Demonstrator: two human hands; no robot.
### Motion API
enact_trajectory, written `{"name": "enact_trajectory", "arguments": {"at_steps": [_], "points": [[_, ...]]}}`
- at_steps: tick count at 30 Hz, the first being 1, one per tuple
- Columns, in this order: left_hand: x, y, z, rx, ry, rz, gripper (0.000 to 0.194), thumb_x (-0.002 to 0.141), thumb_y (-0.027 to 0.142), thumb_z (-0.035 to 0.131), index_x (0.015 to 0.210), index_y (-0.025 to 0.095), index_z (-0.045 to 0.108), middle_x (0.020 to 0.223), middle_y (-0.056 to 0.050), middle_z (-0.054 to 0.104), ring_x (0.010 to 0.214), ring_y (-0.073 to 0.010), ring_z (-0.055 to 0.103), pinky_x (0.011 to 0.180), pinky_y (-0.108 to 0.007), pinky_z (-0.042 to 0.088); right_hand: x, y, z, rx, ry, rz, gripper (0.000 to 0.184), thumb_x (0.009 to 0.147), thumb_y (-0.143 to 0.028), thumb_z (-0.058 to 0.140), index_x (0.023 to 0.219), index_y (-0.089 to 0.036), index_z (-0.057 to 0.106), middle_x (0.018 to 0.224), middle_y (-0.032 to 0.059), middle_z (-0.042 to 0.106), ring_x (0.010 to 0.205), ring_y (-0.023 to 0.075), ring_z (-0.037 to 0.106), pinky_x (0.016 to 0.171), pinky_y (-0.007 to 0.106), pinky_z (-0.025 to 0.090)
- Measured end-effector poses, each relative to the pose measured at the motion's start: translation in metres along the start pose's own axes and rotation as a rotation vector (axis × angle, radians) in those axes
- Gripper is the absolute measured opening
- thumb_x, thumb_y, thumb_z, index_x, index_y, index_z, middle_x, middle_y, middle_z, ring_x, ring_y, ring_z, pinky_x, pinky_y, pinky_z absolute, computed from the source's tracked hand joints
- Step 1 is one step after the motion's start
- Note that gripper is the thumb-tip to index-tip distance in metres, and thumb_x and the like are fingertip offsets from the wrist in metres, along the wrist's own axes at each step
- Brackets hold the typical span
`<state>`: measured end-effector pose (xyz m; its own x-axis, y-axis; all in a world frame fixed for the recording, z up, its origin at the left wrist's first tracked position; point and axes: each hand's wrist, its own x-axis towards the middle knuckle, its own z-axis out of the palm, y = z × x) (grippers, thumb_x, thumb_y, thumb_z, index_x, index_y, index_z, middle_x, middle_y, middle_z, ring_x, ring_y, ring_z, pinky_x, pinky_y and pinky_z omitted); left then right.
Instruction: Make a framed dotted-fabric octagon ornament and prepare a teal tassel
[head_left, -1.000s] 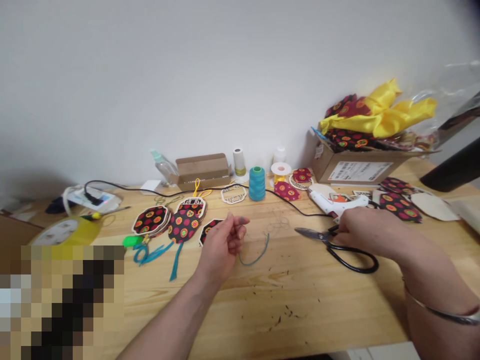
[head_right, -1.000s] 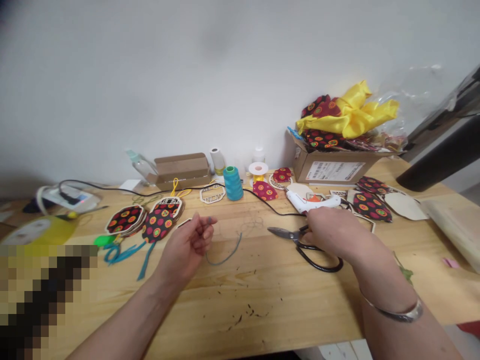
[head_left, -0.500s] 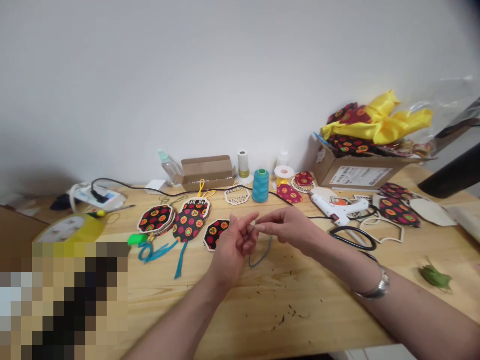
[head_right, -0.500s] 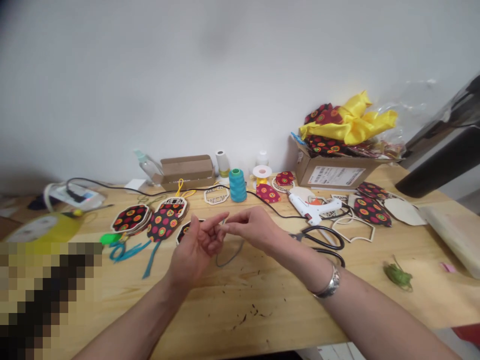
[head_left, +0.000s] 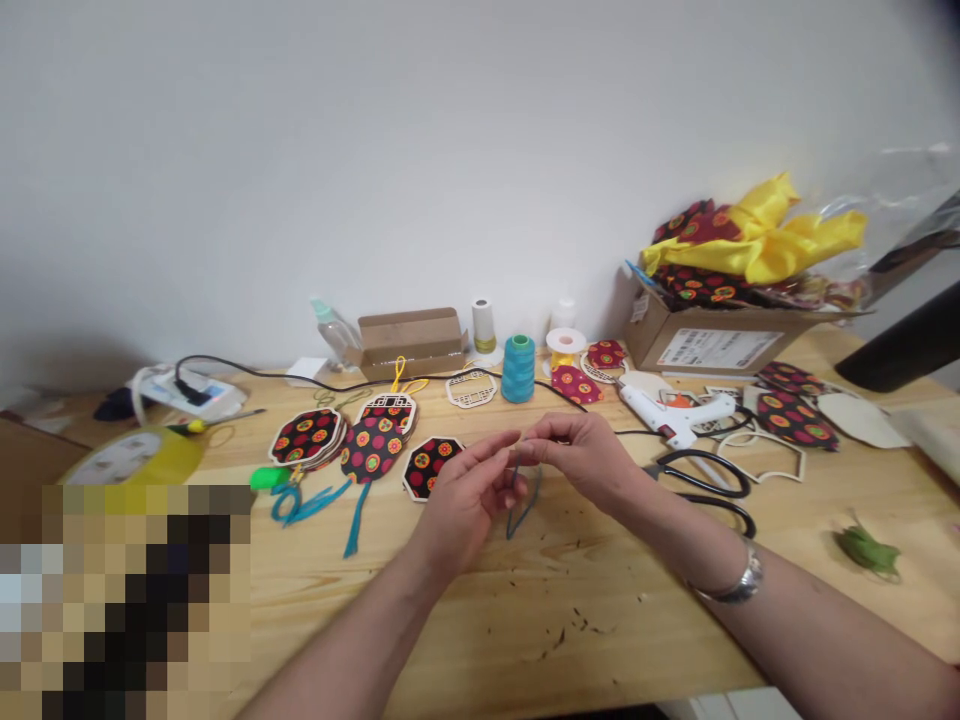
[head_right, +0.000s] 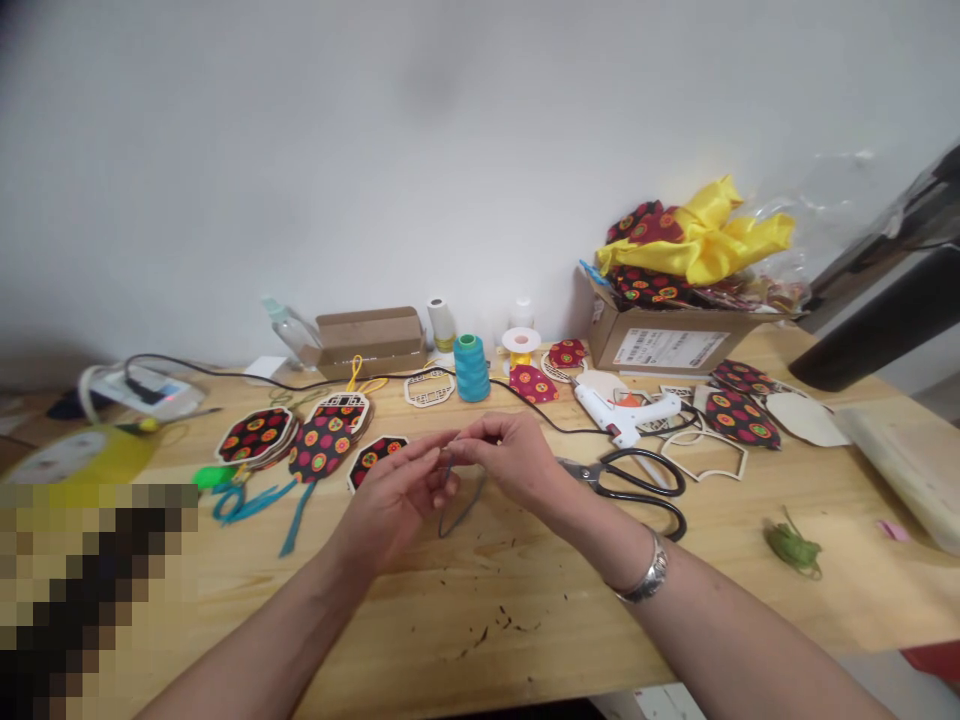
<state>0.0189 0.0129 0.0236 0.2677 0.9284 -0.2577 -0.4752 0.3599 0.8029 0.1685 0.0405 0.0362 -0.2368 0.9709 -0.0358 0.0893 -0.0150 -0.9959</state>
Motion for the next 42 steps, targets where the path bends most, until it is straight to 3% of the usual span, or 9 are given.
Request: {"name": "enact_trajectory", "arguments": {"at_steps": [5,12,16,20,24,29,36,42], "points": [[0.001,0.0,-0.001,0.132,-0.025,-0.02,0.024,0.072,0.023,0.067,0.095,0.015,0.07,0.094,-0.01,0.068,0.067,-0.0118,0.062,0.056,-0.02,0.04,0.001,0.0,-0.003,-0.073,0.023,-0.032,0.012,0.067,-0.026,0.066,0.061,-0.015,0.067,0.059,-0.0001,0.063,0.057,0.0103,0.054,0.056,0.023,0.041],[0.001,-0.001,-0.002,0.398,0.02,0.042,0.019,0.073,0.03,0.066,0.081,0.012,0.071,0.069,-0.005,0.066,0.047,-0.0033,0.043,0.044,-0.017,0.028,0.0,0.003,-0.003,-0.156,0.035,-0.061,0.011,0.068,-0.022,0.067,0.061,-0.014,0.066,0.061,-0.0003,0.061,0.059,0.0103,0.052,0.056,0.022,0.04],[0.002,0.0,-0.002,0.373,0.035,0.082,0.018,0.072,0.029,0.067,0.07,0.011,0.068,0.062,-0.002,0.061,0.044,-0.0022,0.037,0.044,-0.018,0.025,0.002,0.007,-0.005,-0.238,0.017,-0.154,0.017,0.077,-0.026,0.061,0.066,-0.014,0.066,0.063,0.0001,0.061,0.061,0.011,0.053,0.058,0.023,0.041],[0.004,0.004,-0.004,0.195,0.171,0.164,0.016,0.067,0.026,0.07,0.068,0.01,0.065,0.06,-0.001,0.059,0.044,-0.002,0.036,0.044,-0.017,0.026,0.003,0.015,-0.007,-0.671,0.026,-0.36,0.017,0.084,-0.022,0.053,0.079,-0.016,0.068,0.075,0.0041,0.063,0.074,0.0148,0.053,0.069,0.028,0.04],[0.007,0.006,-0.005,0.084,0.221,0.194,0.017,0.065,0.024,0.072,0.07,0.009,0.065,0.06,-0.002,0.058,0.043,-0.0015,0.035,0.043,-0.017,0.025,-0.003,0.022,-0.001,-1.127,-0.114,-0.508,0.013,0.083,-0.019,0.054,0.08,-0.017,0.067,0.078,0.0065,0.06,0.08,0.0192,0.048,0.068,0.032,0.036],[0.007,0.004,-0.005,0.05,0.218,0.181,0.016,0.066,0.023,0.071,0.07,0.009,0.064,0.06,-0.002,0.058,0.043,-0.0011,0.036,0.043,-0.016,0.025,-0.01,0.022,0.007,-1.372,-0.186,-0.582,0.01,0.081,-0.012,0.054,0.074,-0.015,0.061,0.078,0.0069,0.059,0.078,0.0203,0.045,0.066,0.033,0.032],[0.006,0.005,-0.003,0.029,0.228,0.178,0.018,0.065,0.023,0.072,0.07,0.009,0.064,0.06,-0.002,0.058,0.043,-0.001,0.035,0.042,-0.016,0.024,-0.008,0.028,0.01,-1.291,-0.177,-0.574,0.008,0.078,-0.01,0.054,0.076,-0.014,0.061,0.077,0.0086,0.059,0.076,0.0201,0.046,0.066,0.032,0.034],[0.007,0.005,-0.003,0.018,0.249,0.164,0.019,0.063,0.023,0.073,0.069,0.008,0.063,0.06,-0.002,0.059,0.042,-0.0009,0.036,0.042,-0.016,0.024,0.001,0.024,0.003,-0.822,0.081,-0.228,0.013,0.08,-0.014,0.054,0.072,-0.016,0.063,0.074,0.005,0.063,0.074,0.0168,0.053,0.068,0.029,0.039]]}}
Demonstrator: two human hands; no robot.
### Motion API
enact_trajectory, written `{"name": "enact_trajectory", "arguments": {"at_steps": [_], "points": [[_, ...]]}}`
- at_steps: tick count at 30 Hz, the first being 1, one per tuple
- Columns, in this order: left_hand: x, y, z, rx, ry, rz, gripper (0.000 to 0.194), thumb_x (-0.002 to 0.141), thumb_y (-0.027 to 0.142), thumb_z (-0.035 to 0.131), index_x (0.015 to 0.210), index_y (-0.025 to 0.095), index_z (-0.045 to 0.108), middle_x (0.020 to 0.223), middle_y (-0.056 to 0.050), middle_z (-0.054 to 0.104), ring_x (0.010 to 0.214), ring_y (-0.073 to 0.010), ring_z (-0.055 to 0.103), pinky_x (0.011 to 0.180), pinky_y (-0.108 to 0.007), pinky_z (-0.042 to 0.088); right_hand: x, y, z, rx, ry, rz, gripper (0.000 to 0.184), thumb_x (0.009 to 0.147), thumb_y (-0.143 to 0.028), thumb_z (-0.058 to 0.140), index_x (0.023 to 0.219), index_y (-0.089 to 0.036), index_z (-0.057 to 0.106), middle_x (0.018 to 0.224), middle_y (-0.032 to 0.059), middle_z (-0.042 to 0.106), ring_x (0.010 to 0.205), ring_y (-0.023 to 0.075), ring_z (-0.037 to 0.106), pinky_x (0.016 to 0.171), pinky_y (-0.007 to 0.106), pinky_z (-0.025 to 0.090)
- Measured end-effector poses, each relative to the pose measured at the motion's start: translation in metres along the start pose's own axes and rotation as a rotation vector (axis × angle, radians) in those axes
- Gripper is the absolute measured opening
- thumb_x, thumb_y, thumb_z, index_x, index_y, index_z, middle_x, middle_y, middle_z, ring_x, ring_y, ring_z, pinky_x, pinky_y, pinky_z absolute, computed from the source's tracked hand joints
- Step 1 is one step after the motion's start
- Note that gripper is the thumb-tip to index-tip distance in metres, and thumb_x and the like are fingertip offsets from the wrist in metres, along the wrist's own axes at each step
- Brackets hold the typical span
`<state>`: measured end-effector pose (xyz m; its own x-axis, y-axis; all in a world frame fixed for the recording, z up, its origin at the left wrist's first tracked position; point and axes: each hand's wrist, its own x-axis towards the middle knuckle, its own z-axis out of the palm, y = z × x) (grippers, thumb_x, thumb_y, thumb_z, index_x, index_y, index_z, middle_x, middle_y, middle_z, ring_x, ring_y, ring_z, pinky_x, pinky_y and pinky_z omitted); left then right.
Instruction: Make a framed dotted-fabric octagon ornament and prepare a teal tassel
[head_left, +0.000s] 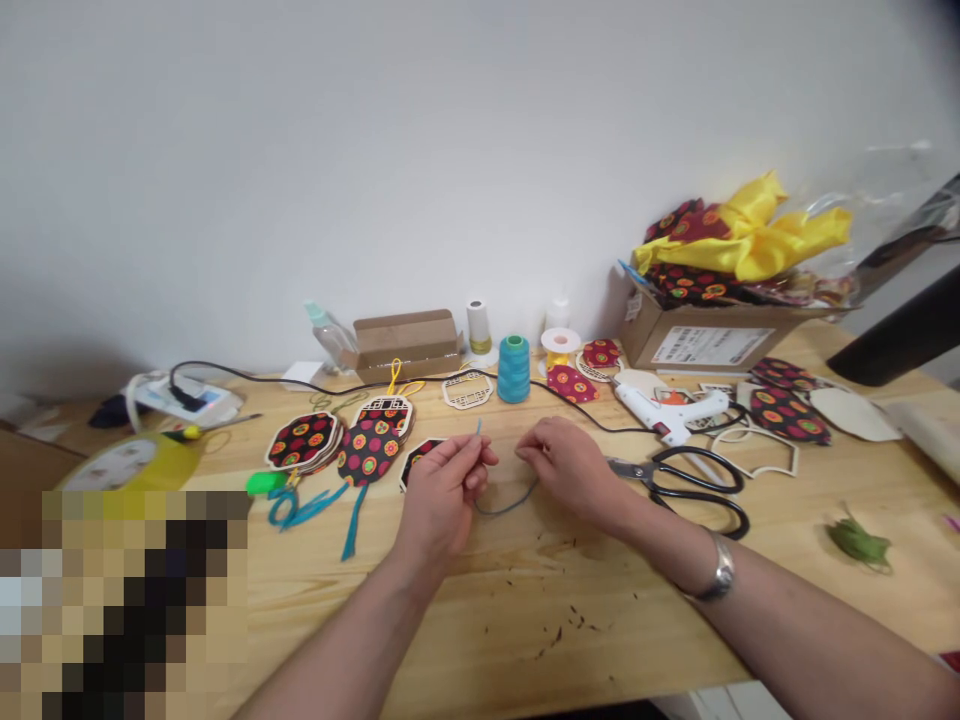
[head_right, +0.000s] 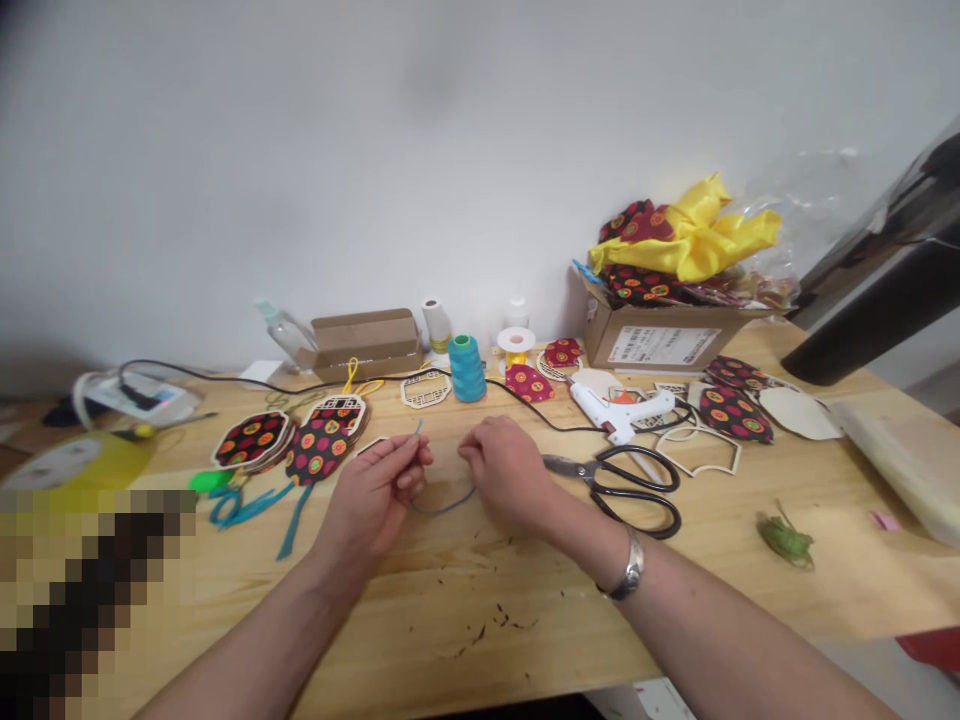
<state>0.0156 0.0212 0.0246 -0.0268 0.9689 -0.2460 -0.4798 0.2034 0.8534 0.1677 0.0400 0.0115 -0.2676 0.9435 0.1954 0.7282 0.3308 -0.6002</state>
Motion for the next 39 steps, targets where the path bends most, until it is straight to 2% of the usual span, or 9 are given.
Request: {"name": "enact_trajectory", "arguments": {"at_steps": [6,11,16,20,30,39], "points": [[0.0,-0.002,-0.001,0.006,0.011,-0.048,0.021,0.061,0.024,0.074,0.07,0.009,0.063,0.062,-0.004,0.062,0.042,-0.0003,0.036,0.04,-0.015,0.023,0.002,-0.003,-0.007,0.135,0.092,0.065,0.011,0.081,-0.02,0.055,0.073,-0.017,0.063,0.07,0.0021,0.064,0.064,0.0134,0.055,0.061,0.026,0.04],[-0.002,-0.006,-0.002,0.017,-0.048,-0.198,0.023,0.063,0.026,0.074,0.072,0.008,0.063,0.071,-0.008,0.066,0.041,0.0009,0.033,0.04,-0.014,0.022,-0.009,-0.012,-0.003,0.106,0.255,-0.142,0.014,0.082,-0.016,0.053,0.071,-0.017,0.061,0.072,0.0036,0.061,0.073,0.0156,0.052,0.067,0.028,0.04],[-0.002,-0.008,-0.003,-0.062,-0.065,-0.23,0.023,0.062,0.025,0.075,0.073,0.008,0.063,0.059,0.001,0.056,0.041,0.0008,0.033,0.039,-0.013,0.02,-0.02,-0.018,0.003,-0.063,0.185,-0.335,0.021,0.087,-0.014,0.044,0.073,-0.015,0.06,0.073,0.0061,0.06,0.073,0.0171,0.049,0.069,0.03,0.039],[-0.001,-0.008,-0.004,-0.086,-0.076,-0.215,0.024,0.063,0.025,0.075,0.074,0.008,0.064,0.057,0.002,0.053,0.041,0.0006,0.033,0.039,-0.013,0.02,-0.023,-0.021,0.004,-0.127,0.167,-0.42,0.021,0.087,-0.013,0.043,0.075,-0.015,0.06,0.073,0.0066,0.059,0.073,0.0175,0.047,0.068,0.03,0.039],[0.0,-0.007,-0.005,-0.071,-0.045,-0.178,0.022,0.061,0.024,0.076,0.073,0.009,0.065,0.071,-0.006,0.065,0.042,0.0018,0.034,0.04,-0.012,0.024,-0.024,-0.019,0.007,-0.144,0.132,-0.42,0.018,0.085,-0.011,0.045,0.081,-0.014,0.062,0.076,0.0074,0.059,0.075,0.0183,0.048,0.07,0.031,0.039],[0.0,-0.006,-0.004,-0.064,-0.046,-0.163,0.02,0.065,0.023,0.074,0.075,0.008,0.065,0.074,-0.008,0.067,0.042,0.0016,0.033,0.041,-0.012,0.025,-0.024,-0.019,0.007,-0.14,0.104,-0.422,0.019,0.085,-0.012,0.045,0.08,-0.014,0.063,0.078,0.0073,0.06,0.075,0.0183,0.047,0.07,0.031,0.039]]}}
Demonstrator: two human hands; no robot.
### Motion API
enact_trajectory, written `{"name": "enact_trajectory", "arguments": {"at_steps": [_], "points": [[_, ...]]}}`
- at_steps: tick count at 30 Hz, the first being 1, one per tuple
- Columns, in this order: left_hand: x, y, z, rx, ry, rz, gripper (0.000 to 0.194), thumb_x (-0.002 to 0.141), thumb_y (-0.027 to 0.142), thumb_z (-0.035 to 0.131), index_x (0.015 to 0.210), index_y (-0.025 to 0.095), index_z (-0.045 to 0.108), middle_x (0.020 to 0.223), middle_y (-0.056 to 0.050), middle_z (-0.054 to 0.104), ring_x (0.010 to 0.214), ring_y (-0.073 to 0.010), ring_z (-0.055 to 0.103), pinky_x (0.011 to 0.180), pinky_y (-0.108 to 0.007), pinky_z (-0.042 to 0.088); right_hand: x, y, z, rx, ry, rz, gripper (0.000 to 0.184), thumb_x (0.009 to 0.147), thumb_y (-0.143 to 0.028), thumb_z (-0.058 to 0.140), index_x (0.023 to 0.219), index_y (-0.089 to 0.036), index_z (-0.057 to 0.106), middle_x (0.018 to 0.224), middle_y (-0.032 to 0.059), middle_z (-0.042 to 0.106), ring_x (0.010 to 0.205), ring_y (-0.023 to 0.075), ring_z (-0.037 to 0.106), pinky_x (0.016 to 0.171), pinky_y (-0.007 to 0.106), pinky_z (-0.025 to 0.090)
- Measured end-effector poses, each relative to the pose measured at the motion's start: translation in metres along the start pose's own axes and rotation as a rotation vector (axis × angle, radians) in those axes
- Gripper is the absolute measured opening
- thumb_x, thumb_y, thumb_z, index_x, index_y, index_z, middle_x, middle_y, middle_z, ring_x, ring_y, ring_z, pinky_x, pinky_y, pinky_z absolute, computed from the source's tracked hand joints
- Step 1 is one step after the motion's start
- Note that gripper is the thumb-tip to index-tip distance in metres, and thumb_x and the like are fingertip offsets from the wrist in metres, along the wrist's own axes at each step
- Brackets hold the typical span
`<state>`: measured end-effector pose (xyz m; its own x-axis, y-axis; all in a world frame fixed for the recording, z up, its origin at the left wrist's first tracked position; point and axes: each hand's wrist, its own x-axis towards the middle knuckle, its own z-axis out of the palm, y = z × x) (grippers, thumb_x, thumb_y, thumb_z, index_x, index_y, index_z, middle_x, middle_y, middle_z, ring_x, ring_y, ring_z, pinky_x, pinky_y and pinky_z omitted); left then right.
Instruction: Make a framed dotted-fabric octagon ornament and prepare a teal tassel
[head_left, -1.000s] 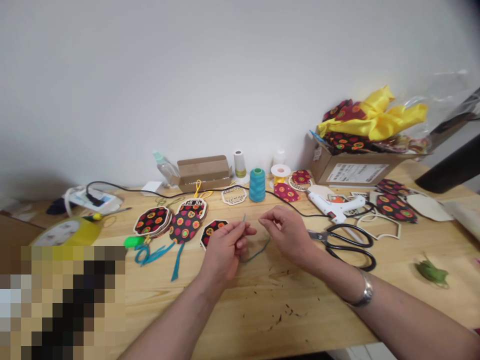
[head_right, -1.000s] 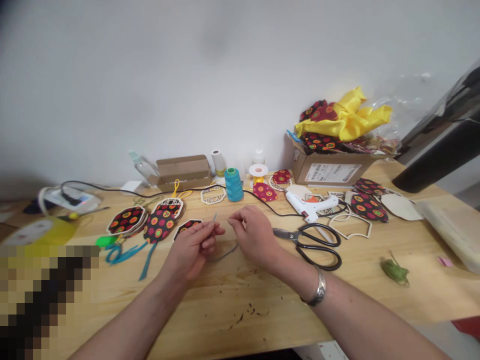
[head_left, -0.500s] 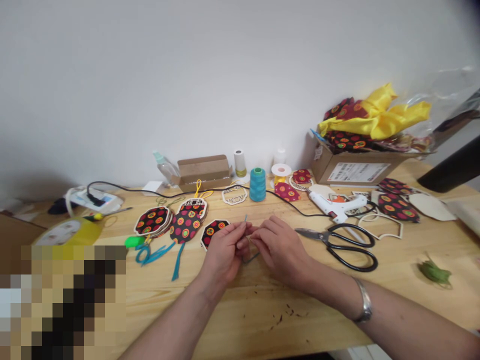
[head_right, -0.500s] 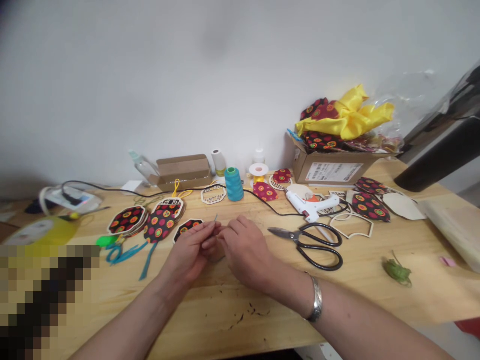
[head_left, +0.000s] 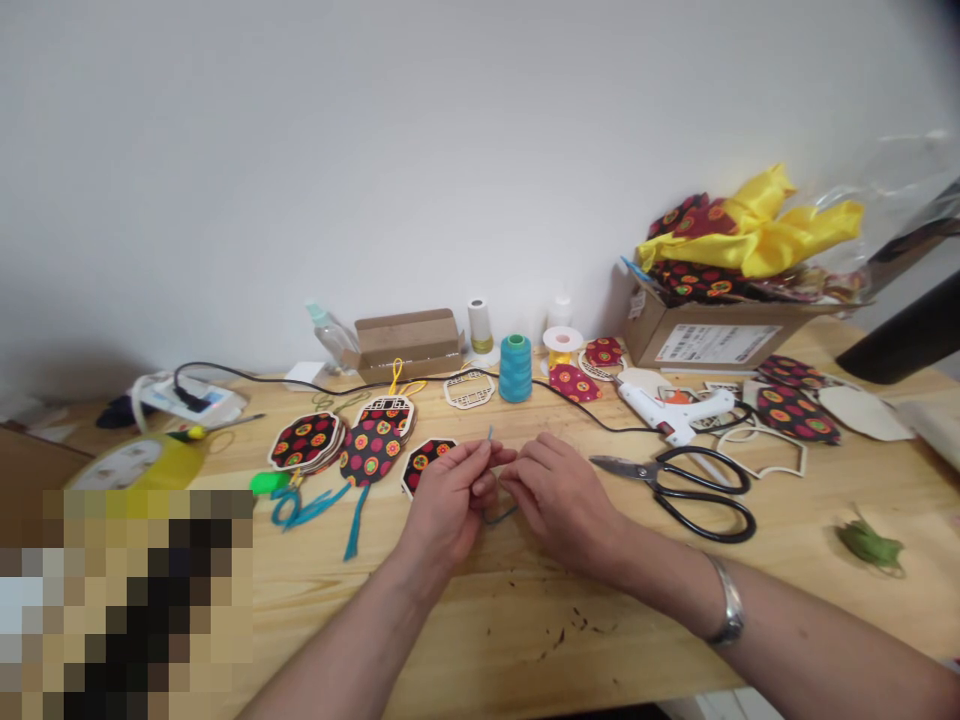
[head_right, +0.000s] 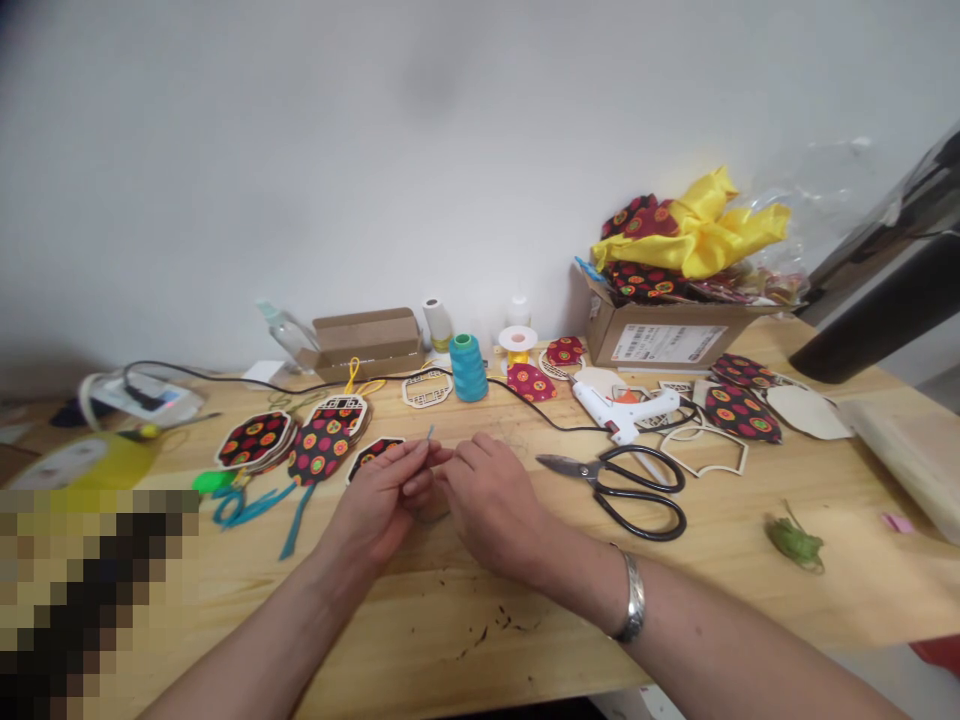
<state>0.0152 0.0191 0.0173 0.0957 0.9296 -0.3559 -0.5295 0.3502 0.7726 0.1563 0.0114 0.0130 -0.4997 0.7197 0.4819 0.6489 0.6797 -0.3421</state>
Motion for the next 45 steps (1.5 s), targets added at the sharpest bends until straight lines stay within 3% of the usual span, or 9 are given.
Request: {"name": "enact_trajectory", "arguments": {"at_steps": [21,27,32,37,40,45], "points": [[-0.001,0.0,0.003,0.037,-0.005,0.025,0.02,0.065,0.023,0.073,0.073,0.008,0.064,0.074,-0.006,0.066,0.042,0.0018,0.033,0.043,-0.012,0.029,0.0,0.001,0.002,0.039,0.005,-0.003,0.018,0.084,-0.013,0.048,0.085,-0.016,0.066,0.08,0.0067,0.063,0.075,0.0185,0.047,0.069,0.031,0.038],[-0.001,0.002,0.003,0.074,-0.005,0.054,0.021,0.066,0.025,0.072,0.072,0.008,0.062,0.069,-0.003,0.062,0.042,0.0012,0.032,0.042,-0.012,0.026,0.002,0.0,-0.005,0.099,0.049,0.063,0.018,0.082,-0.017,0.049,0.071,-0.015,0.063,0.07,0.0058,0.06,0.069,0.0163,0.048,0.067,0.03,0.038],[-0.002,0.001,0.003,0.139,-0.036,0.082,0.019,0.069,0.027,0.07,0.072,0.01,0.061,0.071,-0.003,0.063,0.043,0.0007,0.032,0.042,-0.013,0.024,0.011,0.01,-0.012,0.319,0.183,0.326,0.019,0.083,-0.022,0.051,0.068,-0.016,0.062,0.067,0.0036,0.06,0.068,0.0145,0.051,0.063,0.028,0.039],[-0.004,0.0,0.004,0.197,-0.054,0.078,0.022,0.069,0.03,0.069,0.069,0.01,0.061,0.068,-0.003,0.062,0.042,0.0007,0.033,0.042,-0.014,0.024,0.017,0.022,-0.007,0.774,0.014,0.604,0.019,0.079,-0.029,0.057,0.076,-0.016,0.069,0.074,0.0029,0.068,0.069,0.0148,0.057,0.067,0.027,0.043],[-0.005,0.0,0.005,0.228,-0.083,0.069,0.022,0.07,0.03,0.068,0.069,0.01,0.061,0.066,-0.002,0.061,0.041,0.0008,0.033,0.042,-0.014,0.022,0.017,0.024,-0.005,1.002,-0.015,0.676,0.019,0.074,-0.032,0.062,0.079,-0.016,0.071,0.077,0.0015,0.069,0.073,0.0148,0.059,0.073,0.028,0.043],[-0.006,0.0,0.007,0.24,-0.157,0.011,0.021,0.071,0.03,0.068,0.068,0.01,0.061,0.063,-0.001,0.058,0.04,0.0006,0.033,0.041,-0.016,0.021,0.016,0.022,-0.006,1.23,-0.076,0.715,0.019,0.07,-0.031,0.066,0.078,-0.014,0.071,0.064,-0.0004,0.066,0.066,0.0124,0.057,0.072,0.028,0.042]]}}
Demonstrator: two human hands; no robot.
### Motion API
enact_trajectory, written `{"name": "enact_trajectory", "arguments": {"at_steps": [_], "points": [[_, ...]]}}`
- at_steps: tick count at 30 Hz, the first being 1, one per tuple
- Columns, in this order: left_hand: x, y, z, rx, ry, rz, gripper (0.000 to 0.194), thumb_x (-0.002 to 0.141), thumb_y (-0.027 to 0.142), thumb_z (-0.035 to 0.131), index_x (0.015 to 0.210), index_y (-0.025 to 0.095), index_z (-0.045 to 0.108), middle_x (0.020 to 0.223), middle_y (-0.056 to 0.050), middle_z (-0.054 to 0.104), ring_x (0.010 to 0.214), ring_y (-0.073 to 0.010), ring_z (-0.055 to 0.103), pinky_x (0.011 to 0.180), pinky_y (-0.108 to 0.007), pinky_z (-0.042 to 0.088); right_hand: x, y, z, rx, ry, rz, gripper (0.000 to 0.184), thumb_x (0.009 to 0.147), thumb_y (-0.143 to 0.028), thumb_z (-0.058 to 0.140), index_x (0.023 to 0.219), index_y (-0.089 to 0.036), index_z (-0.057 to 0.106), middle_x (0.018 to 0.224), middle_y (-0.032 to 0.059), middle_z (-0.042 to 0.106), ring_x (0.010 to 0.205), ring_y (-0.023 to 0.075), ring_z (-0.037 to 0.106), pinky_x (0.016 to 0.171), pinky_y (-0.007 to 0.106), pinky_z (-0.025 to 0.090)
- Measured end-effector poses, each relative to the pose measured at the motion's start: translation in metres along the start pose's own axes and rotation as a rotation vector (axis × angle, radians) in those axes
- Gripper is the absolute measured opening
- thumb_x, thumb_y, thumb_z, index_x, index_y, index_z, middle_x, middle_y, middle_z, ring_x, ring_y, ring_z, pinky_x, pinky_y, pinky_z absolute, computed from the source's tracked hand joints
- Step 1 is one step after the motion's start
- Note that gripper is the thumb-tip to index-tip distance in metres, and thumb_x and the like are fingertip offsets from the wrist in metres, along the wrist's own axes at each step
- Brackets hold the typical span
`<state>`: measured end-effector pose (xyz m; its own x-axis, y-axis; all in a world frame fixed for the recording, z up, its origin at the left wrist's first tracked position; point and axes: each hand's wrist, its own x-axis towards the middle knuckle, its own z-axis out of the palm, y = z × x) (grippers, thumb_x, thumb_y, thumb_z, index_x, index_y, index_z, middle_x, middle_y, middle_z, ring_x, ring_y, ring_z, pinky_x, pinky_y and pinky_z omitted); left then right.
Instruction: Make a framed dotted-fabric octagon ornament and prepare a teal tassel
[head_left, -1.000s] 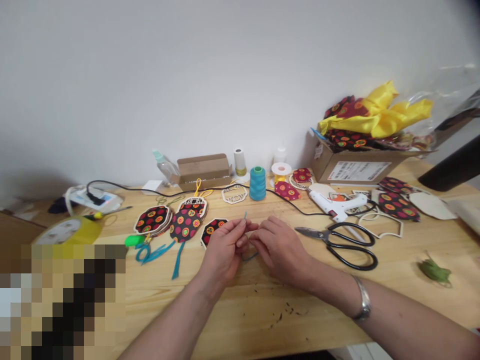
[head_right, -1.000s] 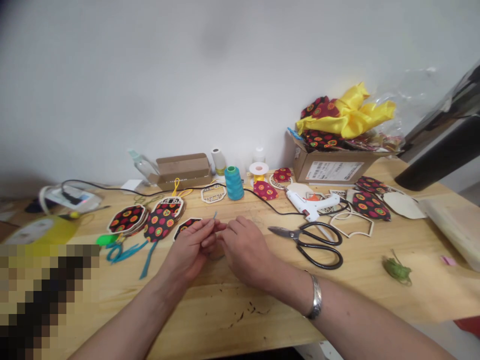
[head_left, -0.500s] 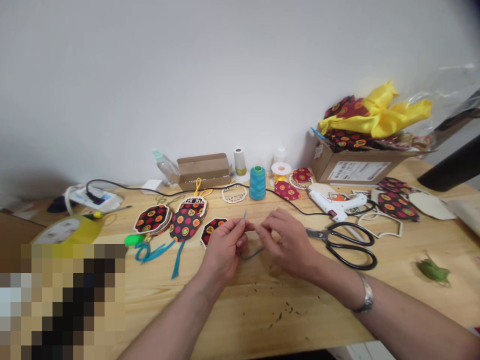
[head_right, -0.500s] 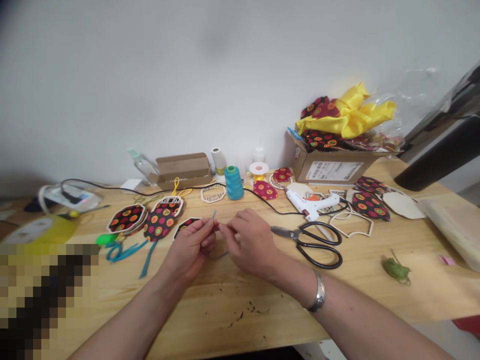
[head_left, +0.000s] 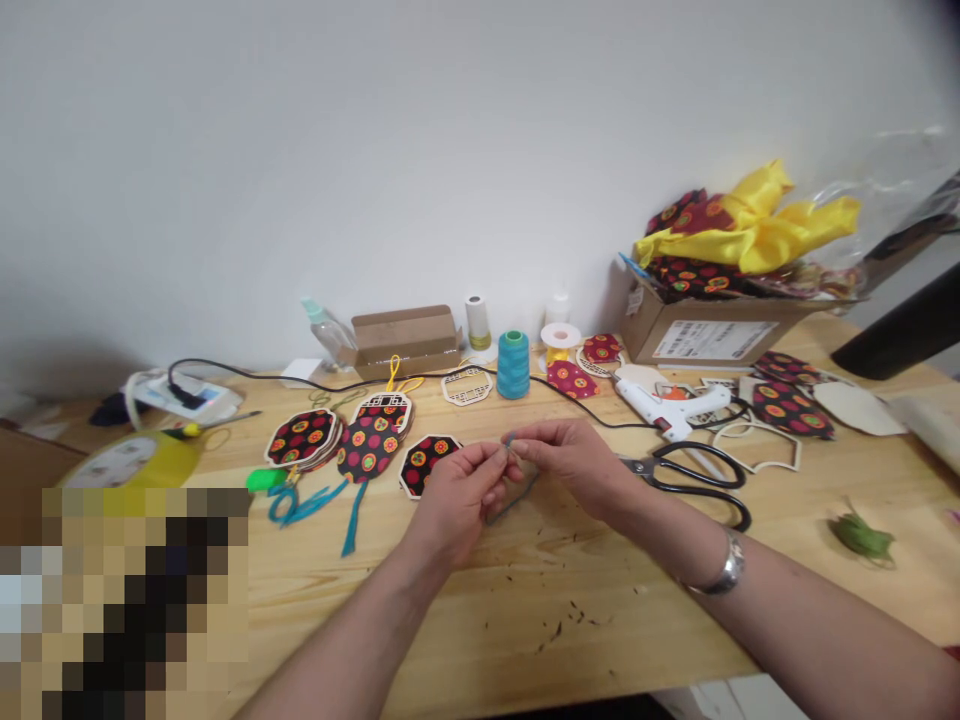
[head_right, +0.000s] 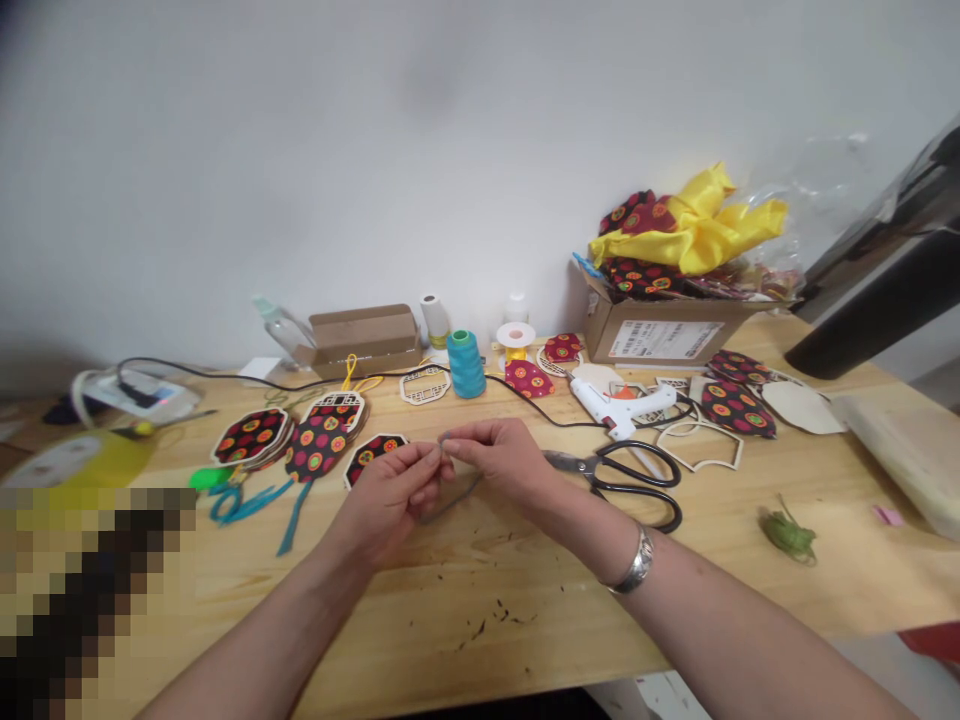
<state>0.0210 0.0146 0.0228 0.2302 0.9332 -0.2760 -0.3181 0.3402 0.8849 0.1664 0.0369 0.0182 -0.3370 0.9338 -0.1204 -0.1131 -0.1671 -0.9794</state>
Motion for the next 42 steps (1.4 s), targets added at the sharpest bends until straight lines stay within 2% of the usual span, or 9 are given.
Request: {"name": "enact_trajectory", "arguments": {"at_steps": [3,7,17,22,25,29,34,39,42], "points": [[0.0,-0.001,0.0,0.007,-0.044,-0.004,0.021,0.073,0.029,0.066,0.068,0.01,0.062,0.062,-0.001,0.056,0.04,0.0001,0.033,0.041,-0.017,0.021,-0.001,-0.001,0.001,0.061,-0.006,0.033,0.02,0.068,-0.029,0.068,0.08,-0.013,0.07,0.062,0.0001,0.066,0.063,0.0125,0.057,0.069,0.028,0.042],[-0.001,-0.003,-0.002,0.045,-0.072,-0.001,0.022,0.075,0.03,0.064,0.067,0.01,0.062,0.059,0.0,0.054,0.041,-0.0006,0.032,0.041,-0.018,0.019,-0.001,-0.002,0.001,0.04,0.012,0.031,0.018,0.066,-0.031,0.069,0.065,-0.013,0.065,0.058,0.0003,0.064,0.058,0.0118,0.056,0.064,0.027,0.041],[-0.002,-0.003,0.0,0.101,-0.024,0.046,0.025,0.07,0.036,0.068,0.075,0.012,0.067,0.053,0.004,0.044,0.044,-0.0035,0.031,0.044,-0.02,0.02,-0.001,-0.008,-0.001,-0.077,0.116,-0.042,0.018,0.069,-0.031,0.065,0.062,-0.015,0.059,0.059,-0.0024,0.059,0.058,0.0091,0.048,0.061,0.024,0.038],[-0.002,-0.002,-0.002,0.277,0.034,0.086,0.025,0.07,0.038,0.066,0.073,0.012,0.068,0.05,0.004,0.043,0.047,-0.0063,0.033,0.046,-0.021,0.023,0.001,-0.011,-0.004,-0.125,0.2,-0.105,0.022,0.069,-0.033,0.065,0.059,-0.016,0.054,0.053,-0.0062,0.046,0.052,0.0069,0.037,0.052,0.022,0.032],[-0.001,-0.001,-0.003,0.402,0.054,0.122,0.025,0.073,0.038,0.063,0.074,0.014,0.068,0.052,0.003,0.046,0.051,-0.0084,0.038,0.05,-0.021,0.028,0.002,-0.012,-0.009,-0.067,0.225,-0.121,0.024,0.07,-0.034,0.065,0.06,-0.016,0.053,0.052,-0.0064,0.046,0.05,0.006,0.036,0.05,0.022,0.029],[-0.001,0.0,-0.005,0.544,0.102,0.19,0.02,0.076,0.034,0.059,0.075,0.016,0.068,0.061,0.0,0.056,0.061,-0.0121,0.048,0.06,-0.023,0.036,0.001,-0.02,-0.013,0.152,0.163,-0.117,0.023,0.073,-0.036,0.064,0.071,-0.014,0.057,0.053,-0.0026,0.056,0.046,0.0055,0.039,0.045,0.021,0.026],[0.0,0.001,-0.004,0.602,0.134,0.291,0.014,0.076,0.027,0.059,0.073,0.018,0.069,0.072,-0.003,0.064,0.072,-0.0163,0.055,0.069,-0.025,0.04,-0.002,-0.033,-0.017,0.309,0.072,-0.166,0.02,0.075,-0.035,0.063,0.074,-0.015,0.06,0.067,0.0028,0.065,0.055,0.0087,0.056,0.047,0.02,0.035],[0.002,-0.001,-0.005,0.643,0.162,0.416,0.013,0.075,0.023,0.06,0.071,0.019,0.071,0.086,-0.006,0.062,0.085,-0.0181,0.055,0.079,-0.026,0.039,-0.003,-0.039,-0.022,0.348,0.103,-0.22,0.021,0.075,-0.035,0.064,0.069,-0.016,0.057,0.062,0.0,0.062,0.057,0.0088,0.059,0.048,0.019,0.038],[0.001,0.0,-0.006,0.606,0.294,0.462,0.016,0.071,0.024,0.065,0.086,0.021,0.072,0.109,-0.008,0.057,0.092,-0.018,0.053,0.079,-0.026,0.039,-0.003,-0.041,-0.024,0.299,0.146,-0.265,0.021,0.077,-0.036,0.062,0.07,-0.017,0.057,0.064,0.0001,0.062,0.056,0.0088,0.058,0.05,0.02,0.042]]}}
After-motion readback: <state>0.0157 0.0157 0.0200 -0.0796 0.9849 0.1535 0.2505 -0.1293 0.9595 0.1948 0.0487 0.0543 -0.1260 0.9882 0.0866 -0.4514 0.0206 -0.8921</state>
